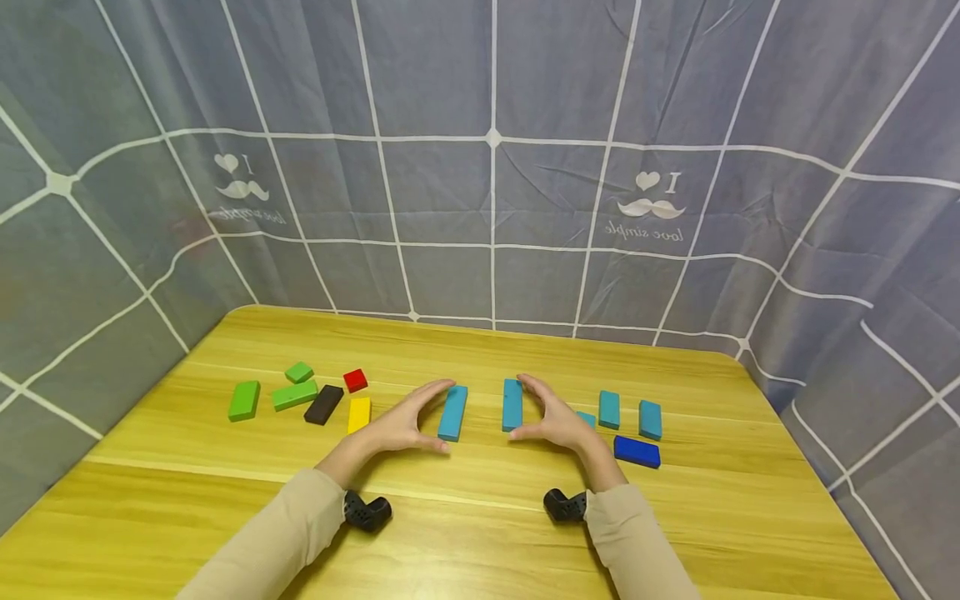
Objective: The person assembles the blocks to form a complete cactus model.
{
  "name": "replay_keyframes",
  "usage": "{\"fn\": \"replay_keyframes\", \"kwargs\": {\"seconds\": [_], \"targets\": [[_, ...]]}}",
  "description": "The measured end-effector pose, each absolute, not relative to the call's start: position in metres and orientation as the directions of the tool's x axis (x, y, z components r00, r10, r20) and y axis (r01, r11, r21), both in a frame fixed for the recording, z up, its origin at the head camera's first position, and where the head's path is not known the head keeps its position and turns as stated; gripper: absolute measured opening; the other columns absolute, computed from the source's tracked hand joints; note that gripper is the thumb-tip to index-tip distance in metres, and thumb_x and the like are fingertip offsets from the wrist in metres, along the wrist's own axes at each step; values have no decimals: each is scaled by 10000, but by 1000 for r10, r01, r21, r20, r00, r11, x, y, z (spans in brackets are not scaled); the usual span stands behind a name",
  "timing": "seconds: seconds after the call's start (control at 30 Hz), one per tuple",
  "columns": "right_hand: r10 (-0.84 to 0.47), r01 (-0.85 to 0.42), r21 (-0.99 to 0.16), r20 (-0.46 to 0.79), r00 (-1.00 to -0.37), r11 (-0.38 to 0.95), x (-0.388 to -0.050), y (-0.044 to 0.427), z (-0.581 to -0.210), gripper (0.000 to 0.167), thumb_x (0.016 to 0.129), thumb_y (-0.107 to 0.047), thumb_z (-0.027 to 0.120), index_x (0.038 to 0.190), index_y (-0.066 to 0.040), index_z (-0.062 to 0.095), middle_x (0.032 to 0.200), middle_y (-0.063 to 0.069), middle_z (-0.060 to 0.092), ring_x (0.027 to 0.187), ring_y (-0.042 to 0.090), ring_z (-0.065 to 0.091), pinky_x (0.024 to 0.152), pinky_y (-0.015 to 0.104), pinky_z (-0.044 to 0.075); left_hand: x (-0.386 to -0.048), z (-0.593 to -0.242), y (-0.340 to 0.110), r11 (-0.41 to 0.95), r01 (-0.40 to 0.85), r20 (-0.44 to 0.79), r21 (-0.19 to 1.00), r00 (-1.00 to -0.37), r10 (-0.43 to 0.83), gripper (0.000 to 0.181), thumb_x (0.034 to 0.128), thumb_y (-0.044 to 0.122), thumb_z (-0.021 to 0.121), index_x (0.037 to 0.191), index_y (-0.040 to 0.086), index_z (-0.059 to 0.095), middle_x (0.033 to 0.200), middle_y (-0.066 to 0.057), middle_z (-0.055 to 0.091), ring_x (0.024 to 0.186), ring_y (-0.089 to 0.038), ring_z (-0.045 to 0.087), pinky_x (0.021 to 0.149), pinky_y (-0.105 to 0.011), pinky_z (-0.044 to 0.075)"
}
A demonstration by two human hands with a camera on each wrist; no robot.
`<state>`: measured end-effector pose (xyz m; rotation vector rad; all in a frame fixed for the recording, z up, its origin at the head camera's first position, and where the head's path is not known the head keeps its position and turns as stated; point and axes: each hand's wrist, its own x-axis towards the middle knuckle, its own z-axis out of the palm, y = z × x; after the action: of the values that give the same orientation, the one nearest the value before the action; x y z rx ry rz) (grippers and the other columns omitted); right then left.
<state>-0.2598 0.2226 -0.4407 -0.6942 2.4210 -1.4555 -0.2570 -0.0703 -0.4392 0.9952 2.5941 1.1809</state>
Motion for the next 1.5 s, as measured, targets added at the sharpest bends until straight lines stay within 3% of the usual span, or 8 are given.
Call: {"fn": "replay_keyframes", "kwargs": {"seconds": [0.2, 0.5, 0.73, 0.9, 1.17, 1.5], "targets": [[-544, -301, -870, 45, -838, 391, -261, 222, -441, 917, 759, -174, 748, 1449, -15, 166, 1512, 193, 16, 1370, 376, 52, 1059, 539, 94, -260, -439, -69, 533, 522, 125, 667, -782, 610, 953, 674, 361, 796, 1433, 96, 285, 1485, -131, 238, 1353, -330, 202, 1045, -535, 188], [-512, -294, -834, 16, -859, 468, -247, 214, -419, 794, 791, -75, 702, 1419, 39, 229, 1484, 251, 105, 1356, 409, 82, 1039, 577, 117, -264, -440, -68, 573, 543, 140, 614, -789, 598, 852, 679, 373, 784, 1382, 108, 383, 1432, -138, 334, 1318, -343, 271, 1037, -526, 214], [-503, -295, -833, 23, -864, 468, -260, 223, -440, 813, 788, -133, 717, 1440, -52, 238, 1501, 185, 122, 1366, 368, 110, 1048, 547, 145, -263, -441, -67, 537, 510, 156, 672, -807, 570, 845, 643, 352, 816, 1352, 97, 433, 1413, -137, 365, 1307, -330, 300, 1033, -513, 237], [-503, -305, -824, 28, -864, 478, -260, 223, -440, 822, 780, -155, 726, 1439, -59, 245, 1496, 192, 134, 1360, 382, 113, 1032, 573, 154, -258, -442, -64, 451, 480, 182, 752, -809, 558, 831, 610, 293, 848, 1322, 86, 472, 1404, -136, 377, 1303, -291, 320, 1043, -466, 251], [-490, -299, -815, 22, -872, 496, -261, 221, -441, 818, 776, -203, 733, 1434, -72, 266, 1495, 176, 158, 1365, 369, 112, 1042, 565, 139, -223, -443, -51, 361, 547, 261, 756, -757, 599, 840, 581, 304, 862, 1308, 102, 493, 1386, -119, 408, 1286, -260, 354, 1026, -462, 287], [-499, -332, -796, 45, -866, 506, -264, 224, -444, 807, 781, -218, 729, 1429, -62, 274, 1489, 183, 169, 1363, 374, 117, 1041, 569, 131, -161, -446, -43, 350, 563, 247, 749, -728, 640, 830, 600, 393, 837, 1307, 141, 482, 1350, -42, 443, 1244, -209, 394, 1003, -429, 331]]}}
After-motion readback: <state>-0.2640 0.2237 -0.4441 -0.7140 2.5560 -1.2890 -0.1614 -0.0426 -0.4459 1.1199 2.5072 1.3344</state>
